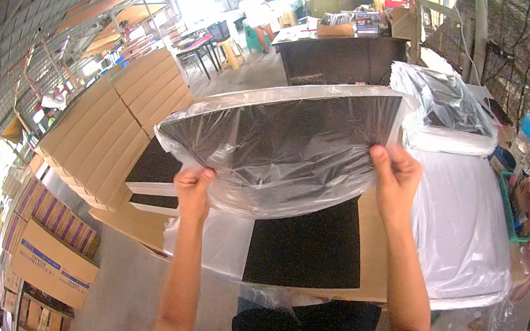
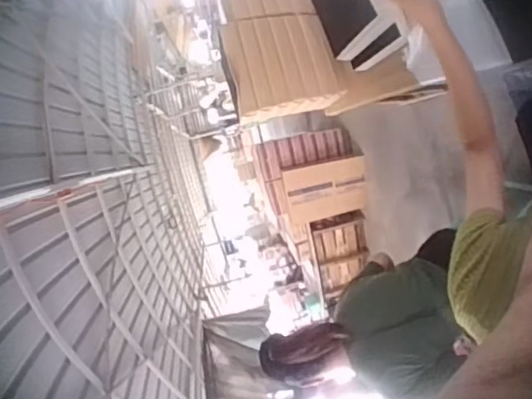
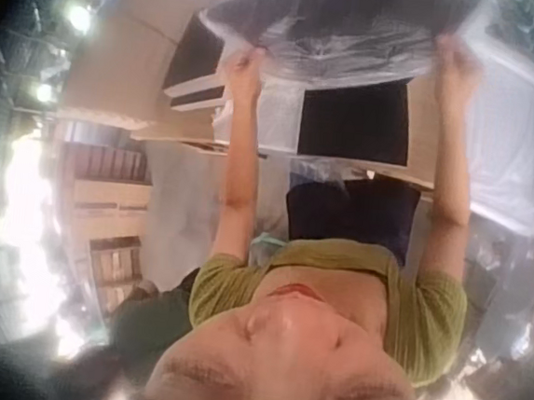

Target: The person wraps individual black flat rectangular items in clear plastic bags by hand and stacks them on a table.

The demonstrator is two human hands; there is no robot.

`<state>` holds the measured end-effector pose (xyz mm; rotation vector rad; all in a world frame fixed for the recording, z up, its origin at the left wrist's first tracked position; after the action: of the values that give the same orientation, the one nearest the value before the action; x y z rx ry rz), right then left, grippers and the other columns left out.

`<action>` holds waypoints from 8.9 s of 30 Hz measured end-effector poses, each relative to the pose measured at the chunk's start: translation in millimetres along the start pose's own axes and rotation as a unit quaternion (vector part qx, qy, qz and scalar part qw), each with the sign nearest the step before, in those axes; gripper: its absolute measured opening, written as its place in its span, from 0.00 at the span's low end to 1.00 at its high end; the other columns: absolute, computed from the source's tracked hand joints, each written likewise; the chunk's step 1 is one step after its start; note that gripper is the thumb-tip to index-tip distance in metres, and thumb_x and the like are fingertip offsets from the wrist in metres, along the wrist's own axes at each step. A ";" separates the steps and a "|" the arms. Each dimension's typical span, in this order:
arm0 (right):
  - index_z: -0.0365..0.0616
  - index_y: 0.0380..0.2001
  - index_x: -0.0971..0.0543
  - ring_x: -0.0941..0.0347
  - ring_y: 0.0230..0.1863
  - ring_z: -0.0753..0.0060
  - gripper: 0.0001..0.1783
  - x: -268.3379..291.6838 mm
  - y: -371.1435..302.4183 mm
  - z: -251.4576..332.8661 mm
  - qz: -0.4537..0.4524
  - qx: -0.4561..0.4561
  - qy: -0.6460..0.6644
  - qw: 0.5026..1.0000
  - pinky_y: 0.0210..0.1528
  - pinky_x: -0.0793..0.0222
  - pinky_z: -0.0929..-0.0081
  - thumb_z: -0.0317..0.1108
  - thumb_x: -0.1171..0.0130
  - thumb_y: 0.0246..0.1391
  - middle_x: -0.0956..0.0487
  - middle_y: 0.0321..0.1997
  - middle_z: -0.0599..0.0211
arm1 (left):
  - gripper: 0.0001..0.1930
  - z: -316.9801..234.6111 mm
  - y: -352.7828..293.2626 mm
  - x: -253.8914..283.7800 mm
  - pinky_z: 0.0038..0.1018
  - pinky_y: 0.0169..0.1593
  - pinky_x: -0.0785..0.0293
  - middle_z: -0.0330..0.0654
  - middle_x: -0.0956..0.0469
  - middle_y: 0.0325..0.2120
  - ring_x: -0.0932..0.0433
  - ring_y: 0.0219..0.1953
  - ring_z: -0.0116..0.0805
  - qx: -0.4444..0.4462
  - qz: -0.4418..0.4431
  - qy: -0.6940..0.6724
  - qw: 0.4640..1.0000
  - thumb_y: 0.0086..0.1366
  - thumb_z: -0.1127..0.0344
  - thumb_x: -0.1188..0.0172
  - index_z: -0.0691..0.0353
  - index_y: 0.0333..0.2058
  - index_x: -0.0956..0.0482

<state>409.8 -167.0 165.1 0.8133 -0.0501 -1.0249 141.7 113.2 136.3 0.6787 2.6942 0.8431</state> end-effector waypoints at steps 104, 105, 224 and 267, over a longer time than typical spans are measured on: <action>0.35 0.50 0.24 0.29 0.55 0.60 0.19 437.1 -186.1 86.5 -0.397 0.097 -0.426 0.808 0.59 0.33 0.63 0.36 0.49 0.61 0.28 0.58 0.54 | 0.24 -24.7 -220.7 -214.6 0.47 0.64 0.47 0.54 0.38 0.62 0.45 0.66 0.53 -0.140 0.292 0.183 0.928 0.57 0.61 0.37 0.53 0.54 0.24; 0.33 0.50 0.24 0.29 0.55 0.60 0.19 425.6 -179.6 94.5 -0.389 0.113 -0.406 0.819 0.58 0.33 0.64 0.36 0.50 0.62 0.28 0.57 0.53 | 0.23 -16.4 -198.1 -172.8 0.46 0.64 0.46 0.52 0.34 0.59 0.42 0.65 0.51 -0.122 0.238 0.239 0.933 0.57 0.61 0.37 0.55 0.53 0.24; 0.34 0.28 0.19 0.24 0.32 0.66 0.20 15.8 -264.7 -37.9 0.387 -0.485 0.431 0.655 0.34 0.29 0.66 0.45 0.34 0.47 0.19 0.27 0.56 | 0.38 -32.1 -155.2 14.1 0.41 0.49 0.27 0.51 0.24 0.46 0.23 0.45 0.43 0.271 0.053 -0.646 0.711 0.63 0.32 0.56 0.64 0.51 0.27; 0.41 0.22 0.25 0.28 0.29 0.77 0.05 94.1 -203.8 -37.6 -0.091 -0.369 -0.110 0.918 0.37 0.31 0.80 0.20 0.43 0.40 0.26 0.30 0.73 | 0.33 4.5 -211.2 14.6 0.30 0.43 0.28 0.57 0.25 0.45 0.24 0.39 0.34 0.416 0.050 0.208 0.884 0.53 0.81 0.43 0.58 0.60 0.33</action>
<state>325.5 -271.0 -19.0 0.0099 0.2170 -1.1925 54.8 -30.7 7.6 0.8674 3.4215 -0.2694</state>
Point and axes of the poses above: each hand's wrist, its own y-axis towards the middle knuckle, its own x-axis out of the back of the hand, z = x × y, the point moved 7 cm from there along y, towards the middle knuckle
